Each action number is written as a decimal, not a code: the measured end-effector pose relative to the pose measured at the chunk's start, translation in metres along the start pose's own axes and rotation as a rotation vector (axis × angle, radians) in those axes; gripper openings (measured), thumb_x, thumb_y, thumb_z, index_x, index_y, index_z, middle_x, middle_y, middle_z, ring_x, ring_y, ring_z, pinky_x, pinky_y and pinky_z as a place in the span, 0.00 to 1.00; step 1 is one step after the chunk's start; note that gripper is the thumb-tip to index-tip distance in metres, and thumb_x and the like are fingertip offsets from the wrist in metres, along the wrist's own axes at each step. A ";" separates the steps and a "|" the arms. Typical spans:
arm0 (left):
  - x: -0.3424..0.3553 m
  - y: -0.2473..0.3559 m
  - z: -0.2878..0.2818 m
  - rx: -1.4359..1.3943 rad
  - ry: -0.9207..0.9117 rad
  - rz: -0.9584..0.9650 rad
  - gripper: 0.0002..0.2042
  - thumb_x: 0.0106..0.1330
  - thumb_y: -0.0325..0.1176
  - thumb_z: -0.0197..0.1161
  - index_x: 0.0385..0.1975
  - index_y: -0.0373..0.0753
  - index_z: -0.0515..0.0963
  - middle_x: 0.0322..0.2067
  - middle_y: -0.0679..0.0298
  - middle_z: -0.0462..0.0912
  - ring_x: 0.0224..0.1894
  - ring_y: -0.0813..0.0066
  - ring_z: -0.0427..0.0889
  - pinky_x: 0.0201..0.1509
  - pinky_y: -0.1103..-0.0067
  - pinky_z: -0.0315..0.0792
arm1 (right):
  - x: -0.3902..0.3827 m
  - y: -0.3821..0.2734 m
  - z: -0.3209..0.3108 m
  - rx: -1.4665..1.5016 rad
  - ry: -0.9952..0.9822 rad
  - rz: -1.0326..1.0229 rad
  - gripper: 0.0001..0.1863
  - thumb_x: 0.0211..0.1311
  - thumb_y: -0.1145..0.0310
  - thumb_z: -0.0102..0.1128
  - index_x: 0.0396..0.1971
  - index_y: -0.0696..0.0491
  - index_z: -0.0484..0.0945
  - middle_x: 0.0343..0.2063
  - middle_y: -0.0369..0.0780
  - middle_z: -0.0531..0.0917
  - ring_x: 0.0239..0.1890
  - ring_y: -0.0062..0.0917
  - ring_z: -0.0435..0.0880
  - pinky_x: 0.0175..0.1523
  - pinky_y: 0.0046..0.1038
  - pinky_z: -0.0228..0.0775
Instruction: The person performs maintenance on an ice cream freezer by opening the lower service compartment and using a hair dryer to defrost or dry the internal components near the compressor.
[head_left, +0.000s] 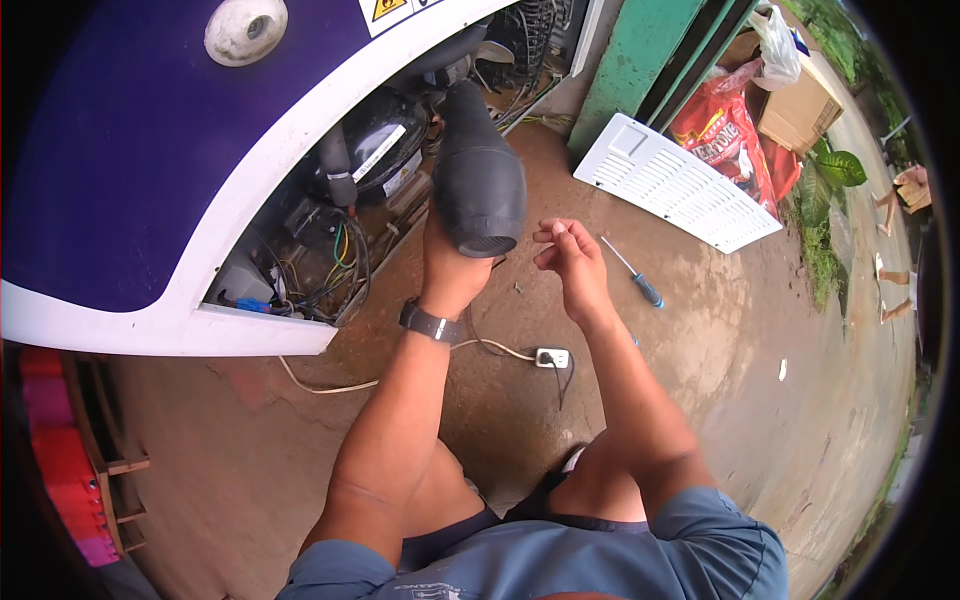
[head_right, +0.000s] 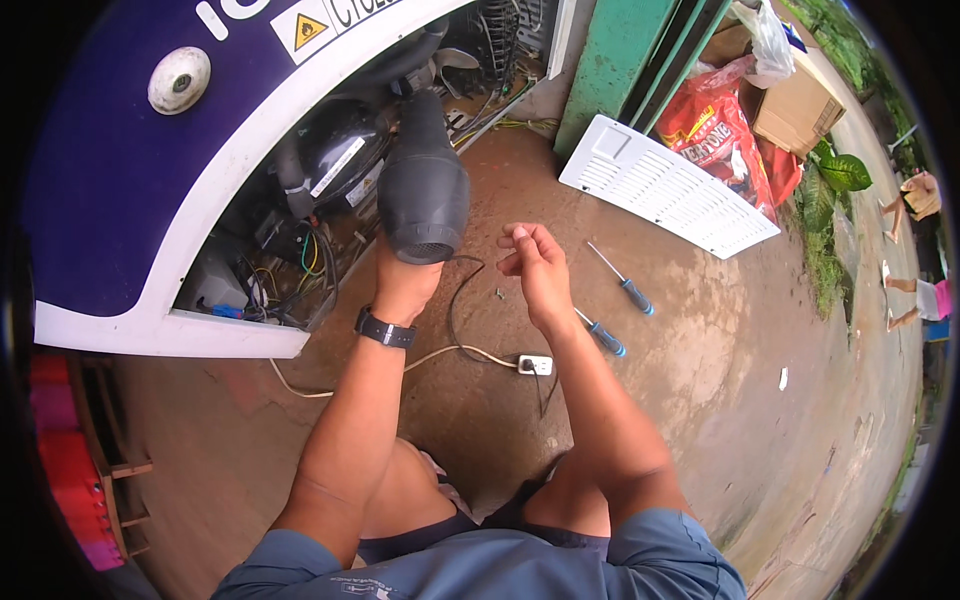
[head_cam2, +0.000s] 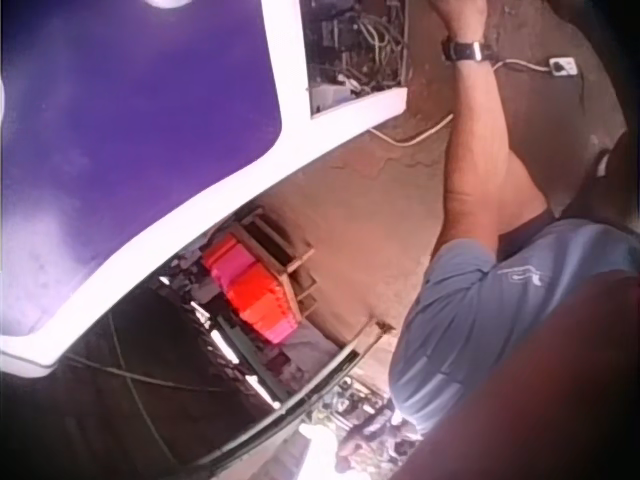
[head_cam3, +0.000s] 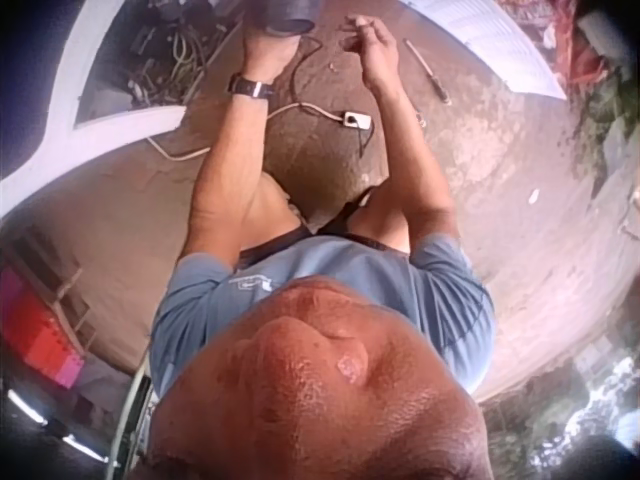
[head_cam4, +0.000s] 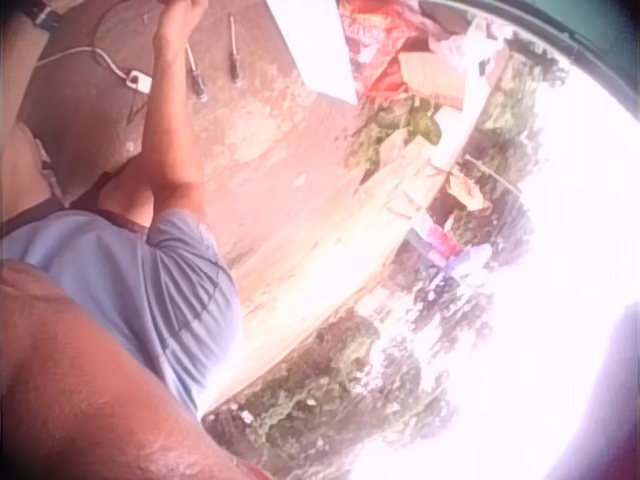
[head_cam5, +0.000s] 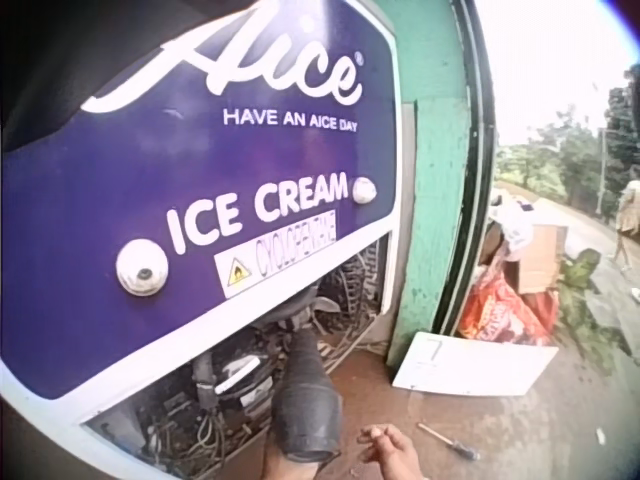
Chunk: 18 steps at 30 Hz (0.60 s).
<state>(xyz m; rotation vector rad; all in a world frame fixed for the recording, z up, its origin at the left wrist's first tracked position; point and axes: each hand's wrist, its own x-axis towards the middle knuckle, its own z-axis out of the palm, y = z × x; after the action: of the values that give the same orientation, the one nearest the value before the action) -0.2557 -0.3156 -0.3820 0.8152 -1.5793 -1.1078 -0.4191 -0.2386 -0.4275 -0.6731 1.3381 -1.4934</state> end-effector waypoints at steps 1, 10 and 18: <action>0.001 0.002 -0.002 0.000 -0.007 0.003 0.25 0.58 0.27 0.72 0.56 0.36 0.72 0.51 0.60 0.81 0.51 0.70 0.81 0.56 0.72 0.75 | 0.011 -0.007 0.003 0.004 0.034 -0.022 0.16 0.77 0.61 0.49 0.51 0.56 0.77 0.43 0.39 0.84 0.31 0.20 0.79 0.42 0.26 0.74; -0.001 0.001 -0.002 -0.031 -0.007 -0.002 0.21 0.62 0.26 0.69 0.55 0.35 0.75 0.51 0.60 0.82 0.51 0.71 0.80 0.57 0.73 0.74 | 0.148 -0.122 0.082 0.302 -0.026 0.018 0.23 0.74 0.67 0.44 0.64 0.62 0.66 0.61 0.48 0.74 0.29 0.27 0.82 0.39 0.28 0.77; 0.001 0.005 -0.006 -0.068 0.015 -0.016 0.21 0.61 0.26 0.69 0.55 0.36 0.74 0.51 0.61 0.81 0.52 0.72 0.80 0.57 0.73 0.73 | 0.108 -0.122 0.069 0.199 0.023 -0.387 0.13 0.70 0.71 0.49 0.47 0.59 0.79 0.40 0.42 0.88 0.21 0.16 0.72 0.32 0.18 0.68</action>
<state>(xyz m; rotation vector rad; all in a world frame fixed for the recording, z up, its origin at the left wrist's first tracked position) -0.2505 -0.3159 -0.3762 0.7901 -1.5169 -1.1587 -0.4340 -0.3757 -0.3167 -0.8192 1.0964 -1.9189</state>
